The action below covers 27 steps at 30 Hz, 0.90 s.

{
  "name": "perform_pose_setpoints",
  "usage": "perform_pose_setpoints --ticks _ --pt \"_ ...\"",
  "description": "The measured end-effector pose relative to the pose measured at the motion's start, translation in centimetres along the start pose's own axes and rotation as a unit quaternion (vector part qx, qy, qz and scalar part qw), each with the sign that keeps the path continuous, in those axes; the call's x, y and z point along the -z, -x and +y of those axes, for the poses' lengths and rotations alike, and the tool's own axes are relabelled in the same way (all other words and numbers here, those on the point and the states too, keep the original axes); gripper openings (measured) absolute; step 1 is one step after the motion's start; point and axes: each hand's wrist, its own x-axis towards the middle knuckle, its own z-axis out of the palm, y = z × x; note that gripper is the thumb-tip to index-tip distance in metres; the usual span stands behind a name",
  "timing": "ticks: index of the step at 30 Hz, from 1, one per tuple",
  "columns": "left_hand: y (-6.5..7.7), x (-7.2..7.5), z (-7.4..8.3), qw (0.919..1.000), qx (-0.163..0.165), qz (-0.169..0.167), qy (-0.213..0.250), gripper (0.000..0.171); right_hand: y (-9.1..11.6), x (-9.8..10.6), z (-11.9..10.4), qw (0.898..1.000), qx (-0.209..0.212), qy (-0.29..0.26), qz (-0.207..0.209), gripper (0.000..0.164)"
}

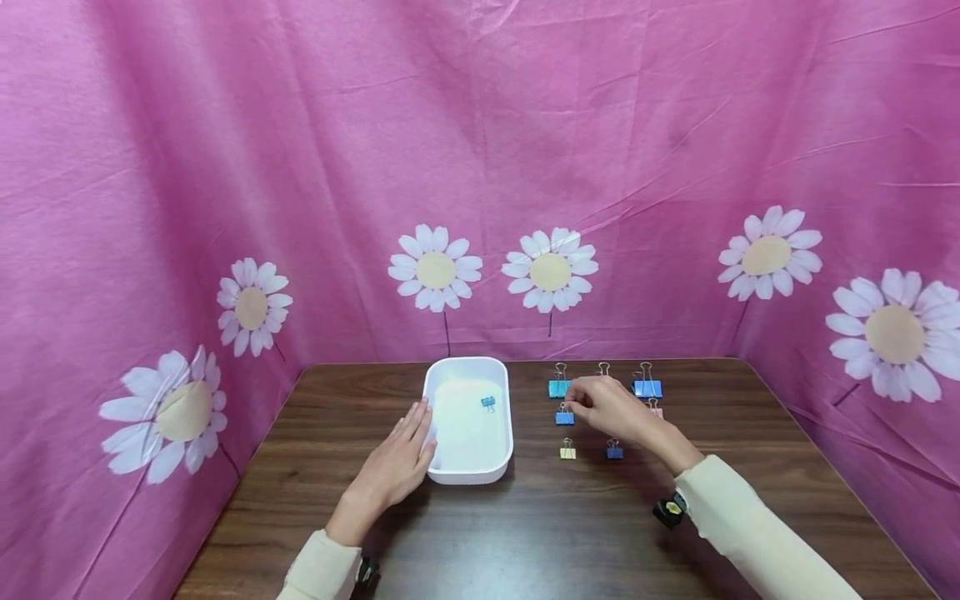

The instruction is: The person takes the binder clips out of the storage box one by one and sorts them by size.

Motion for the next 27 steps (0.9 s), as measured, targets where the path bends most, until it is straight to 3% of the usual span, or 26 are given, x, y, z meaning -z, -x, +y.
perform_pose_setpoints --ticks 12,27 --pt "0.0 0.1 0.1 0.9996 -0.015 0.019 -0.012 0.059 -3.4 -0.9 -2.1 0.999 0.034 0.016 -0.016 0.005" --pt "-0.2 0.1 0.0 0.9999 -0.002 -0.001 -0.011 0.059 -7.5 -1.9 -4.0 0.995 0.098 0.026 -0.023 0.007"
